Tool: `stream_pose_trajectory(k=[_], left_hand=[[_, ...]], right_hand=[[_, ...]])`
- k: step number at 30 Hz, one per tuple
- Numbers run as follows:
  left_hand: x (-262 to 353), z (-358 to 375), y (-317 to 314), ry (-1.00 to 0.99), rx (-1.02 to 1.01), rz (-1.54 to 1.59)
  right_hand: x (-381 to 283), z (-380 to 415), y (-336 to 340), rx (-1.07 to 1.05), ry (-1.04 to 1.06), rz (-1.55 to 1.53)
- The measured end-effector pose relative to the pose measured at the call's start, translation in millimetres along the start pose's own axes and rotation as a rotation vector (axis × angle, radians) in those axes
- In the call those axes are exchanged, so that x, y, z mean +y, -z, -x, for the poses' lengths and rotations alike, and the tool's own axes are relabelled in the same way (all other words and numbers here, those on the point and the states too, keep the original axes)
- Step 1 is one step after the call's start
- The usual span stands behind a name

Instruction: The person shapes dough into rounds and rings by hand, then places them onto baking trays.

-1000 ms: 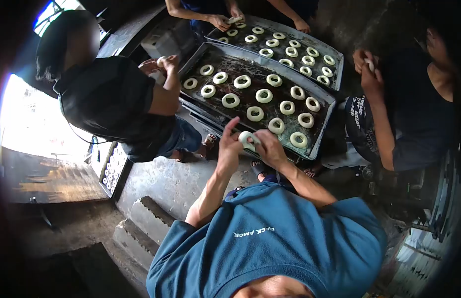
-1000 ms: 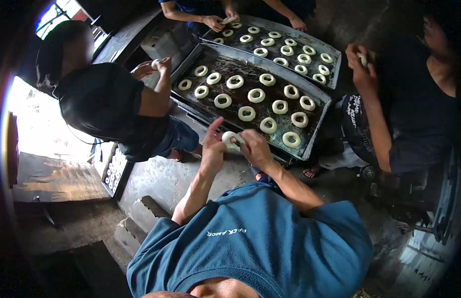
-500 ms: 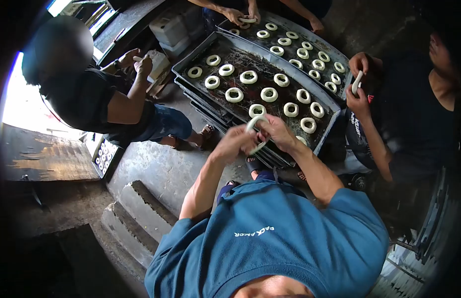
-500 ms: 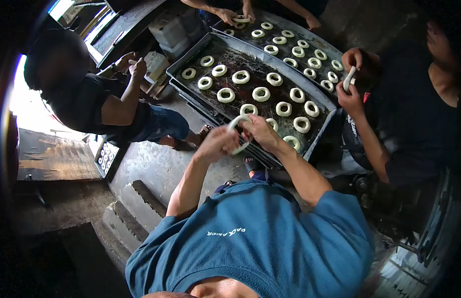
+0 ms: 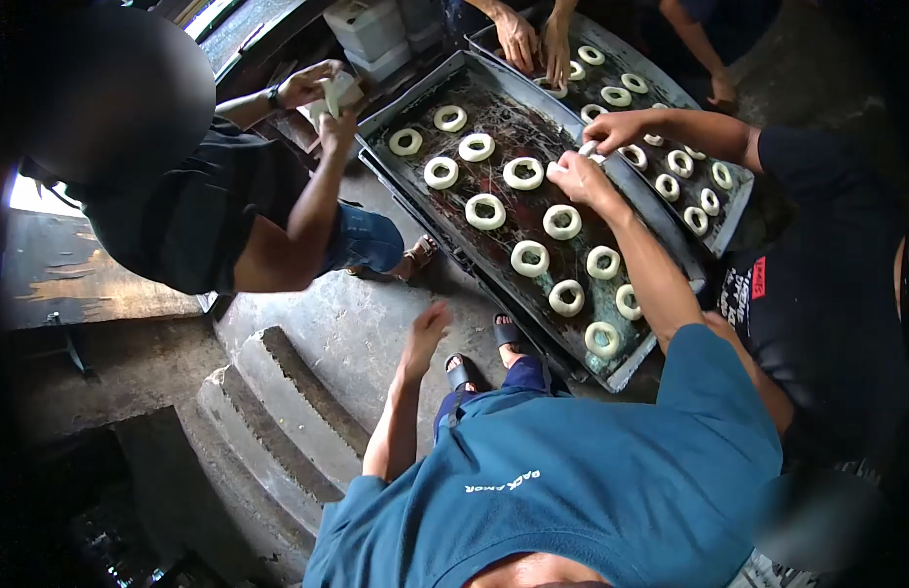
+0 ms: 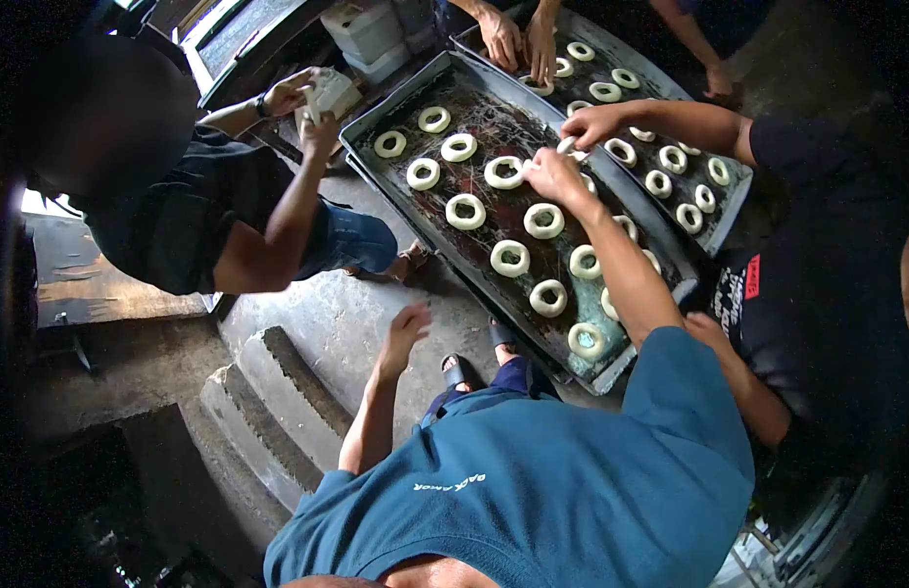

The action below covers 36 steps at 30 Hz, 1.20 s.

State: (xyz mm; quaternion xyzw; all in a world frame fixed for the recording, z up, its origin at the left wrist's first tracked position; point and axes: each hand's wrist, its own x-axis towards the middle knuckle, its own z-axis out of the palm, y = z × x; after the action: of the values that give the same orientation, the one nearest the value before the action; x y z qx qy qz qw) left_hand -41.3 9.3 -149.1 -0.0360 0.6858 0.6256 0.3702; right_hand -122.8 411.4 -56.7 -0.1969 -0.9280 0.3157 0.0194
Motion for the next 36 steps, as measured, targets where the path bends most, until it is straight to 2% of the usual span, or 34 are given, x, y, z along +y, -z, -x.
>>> stream_pose_trajectory(k=[2,3,4,6,7,8,10,12,14,15,16,18,19,20,22,23,24,25,27,29,30,31,32,34,36], left_hand=[[-42,26,37,0.118,0.148,-0.141],[-61,43,50,0.185,0.228,-0.111],[-79,61,62,0.250,0.309,-0.082],[-112,98,80,0.360,0.414,-0.047],[-122,116,83,0.396,0.451,-0.036],[-131,132,86,0.432,0.488,-0.025],[-142,155,83,0.509,0.529,-0.025],[-148,169,75,0.558,0.537,-0.054],[-151,177,62,0.566,0.519,-0.030],[-153,179,57,0.572,0.491,-0.024],[-154,179,52,0.577,0.461,-0.019],[-146,176,40,0.574,0.398,-0.016],[-145,172,38,0.578,0.342,-0.034],[-141,168,32,0.522,0.354,-0.032],[-130,158,28,0.497,0.304,-0.036],[-130,153,31,0.489,0.285,-0.048],[-132,144,36,0.471,0.271,-0.062],[-134,137,41,0.452,0.253,-0.075],[-125,121,49,0.395,0.209,-0.104],[-132,105,70,0.373,0.139,-0.183],[-132,98,77,0.338,0.124,-0.213],[-131,89,86,0.294,0.111,-0.286],[-134,82,95,0.251,0.098,-0.359],[-125,72,107,0.224,0.090,-0.346],[-119,63,108,0.132,0.146,-0.376]], right_hand=[[27,-61,-8,-0.280,-0.087,-0.224],[42,-118,31,-1.013,0.435,-0.385],[28,-119,28,-0.980,0.185,-0.516],[31,-139,-28,-0.414,-0.055,-0.767],[-2,-135,-29,-0.198,-0.107,-0.685],[-10,-148,-37,-0.092,-0.125,-0.703],[-2,-189,-61,-0.072,-0.059,-0.692],[-15,-210,-73,0.022,-0.302,-0.820],[-13,-213,-82,0.098,-0.323,-0.867],[19,-225,-96,0.040,-0.174,-0.709],[21,-229,-106,0.052,-0.407,-0.819],[32,-222,-107,0.047,-0.535,-0.820],[34,-216,-110,0.156,-0.461,-0.875],[34,-210,-104,0.165,-0.467,-0.876],[34,-198,-79,-0.037,-0.361,-0.452],[40,-185,-83,0.195,-0.231,-0.235],[39,-166,-76,0.308,-0.085,-0.184],[39,-144,-69,0.211,-0.105,-0.286],[28,-68,-59,0.271,-0.043,-0.523],[25,10,-49,0.125,-0.064,-0.641],[13,56,-44,0.165,-0.082,-0.788],[2,100,-30,0.066,-0.221,-0.777],[13,133,-37,0.040,-0.228,-0.844],[2,203,-32,0.103,-0.333,-0.729],[19,254,-53,0.162,-0.328,-0.621]])
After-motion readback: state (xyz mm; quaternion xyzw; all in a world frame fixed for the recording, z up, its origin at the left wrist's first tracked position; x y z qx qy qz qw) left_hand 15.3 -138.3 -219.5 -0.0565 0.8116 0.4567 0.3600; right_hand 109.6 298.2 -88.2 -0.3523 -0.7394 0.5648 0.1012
